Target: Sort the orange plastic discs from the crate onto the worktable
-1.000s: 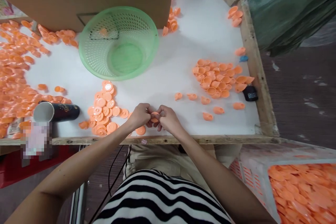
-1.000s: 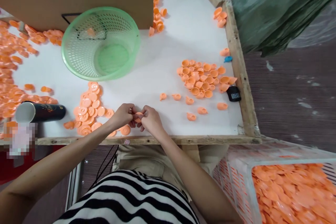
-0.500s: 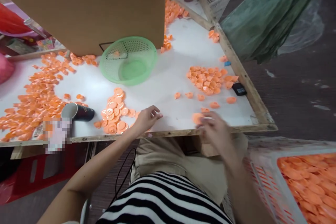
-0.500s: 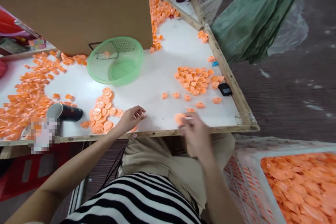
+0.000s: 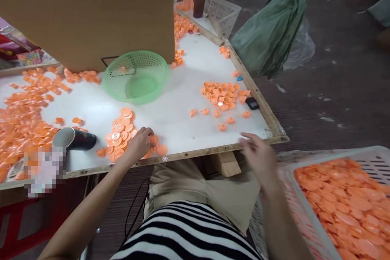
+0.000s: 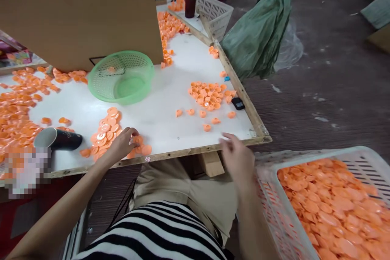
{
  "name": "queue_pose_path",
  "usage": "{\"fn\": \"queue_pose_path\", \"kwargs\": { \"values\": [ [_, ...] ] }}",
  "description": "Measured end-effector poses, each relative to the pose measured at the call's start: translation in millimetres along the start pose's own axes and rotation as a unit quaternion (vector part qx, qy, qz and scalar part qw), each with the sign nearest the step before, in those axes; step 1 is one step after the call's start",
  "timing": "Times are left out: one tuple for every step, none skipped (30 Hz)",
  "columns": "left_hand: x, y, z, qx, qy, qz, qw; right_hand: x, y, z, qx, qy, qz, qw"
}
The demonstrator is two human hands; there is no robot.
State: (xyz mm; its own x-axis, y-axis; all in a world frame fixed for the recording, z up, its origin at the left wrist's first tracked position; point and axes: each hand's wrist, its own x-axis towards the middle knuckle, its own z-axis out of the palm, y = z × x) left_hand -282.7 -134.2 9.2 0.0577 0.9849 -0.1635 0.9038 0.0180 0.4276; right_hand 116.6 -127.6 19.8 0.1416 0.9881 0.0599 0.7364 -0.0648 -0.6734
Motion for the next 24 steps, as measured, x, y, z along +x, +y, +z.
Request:
{"fn": "queue_pose_path", "kwargs": {
  "values": [
    [-1,2,1.3,-0.014,-0.001,-0.010,1.000,14,-17,27,0.035,-0.018,-0.040,0.998],
    [-3,4,2.2,-0.030,-0.001,-0.021,0.999,28,-34,52,0.066,-0.028,-0.089,0.993],
    [-6,5,2.8,-0.047,0.001,-0.032,0.998,41,-51,74,0.075,-0.033,-0.126,0.989],
    [-9,6,3.0,-0.066,0.006,-0.043,0.997,51,-65,93,0.072,-0.036,-0.148,0.986],
    [-13,7,2.9,-0.087,0.013,-0.050,0.995,59,-77,109,0.059,-0.040,-0.160,0.985],
    [-17,9,2.6,-0.109,0.024,-0.053,0.992,64,-87,122,0.043,-0.049,-0.164,0.984],
    [-21,10,2.4,-0.134,0.038,-0.053,0.989,66,-93,131,0.030,-0.064,-0.164,0.984],
    [-24,12,2.4,-0.162,0.053,-0.049,0.984,65,-96,138,0.024,-0.083,-0.166,0.982],
    [-26,13,2.9,-0.190,0.067,-0.040,0.979,61,-97,143,0.028,-0.107,-0.170,0.979],
    [-28,16,4.0,-0.219,0.082,-0.028,0.972,56,-96,145,0.042,-0.129,-0.174,0.975],
    [-27,18,5.9,-0.245,0.096,-0.014,0.965,48,-93,146,0.063,-0.148,-0.178,0.971],
    [-26,22,8.5,-0.265,0.110,-0.002,0.958,40,-91,146,0.088,-0.163,-0.178,0.966],
    [-24,26,11.9,-0.279,0.120,0.009,0.953,32,-88,144,0.116,-0.173,-0.173,0.963],
    [-20,31,15.8,-0.288,0.128,0.017,0.949,25,-86,141,0.142,-0.174,-0.162,0.961],
    [-16,36,20.0,-0.293,0.136,0.025,0.946,19,-84,138,0.167,-0.168,-0.142,0.961],
    [-12,43,24.4,-0.297,0.142,0.033,0.944,14,-83,134,0.188,-0.160,-0.111,0.963],
    [-7,50,28.7,-0.301,0.148,0.043,0.941,11,-83,130,0.209,-0.156,-0.073,0.963],
    [-3,57,32.9,-0.306,0.151,0.055,0.938,9,-84,125,0.233,-0.162,-0.032,0.958],
    [2,65,36.8,-0.312,0.152,0.068,0.936,8,-85,122,0.261,-0.183,0.007,0.948],
    [6,72,40.3,-0.316,0.150,0.079,0.933,8,-86,119,0.292,-0.215,0.039,0.931],
    [9,78,43.3,-0.319,0.149,0.089,0.932,9,-88,118,0.322,-0.248,0.063,0.911],
    [13,83,45.9,-0.320,0.145,0.096,0.931,11,-88,118,0.349,-0.274,0.077,0.893],
    [15,87,48.1,-0.323,0.142,0.099,0.930,13,-89,119,0.370,-0.286,0.086,0.880],
    [17,90,49.7,-0.329,0.142,0.097,0.928,15,-89,121,0.383,-0.284,0.091,0.874]
  ]
}}
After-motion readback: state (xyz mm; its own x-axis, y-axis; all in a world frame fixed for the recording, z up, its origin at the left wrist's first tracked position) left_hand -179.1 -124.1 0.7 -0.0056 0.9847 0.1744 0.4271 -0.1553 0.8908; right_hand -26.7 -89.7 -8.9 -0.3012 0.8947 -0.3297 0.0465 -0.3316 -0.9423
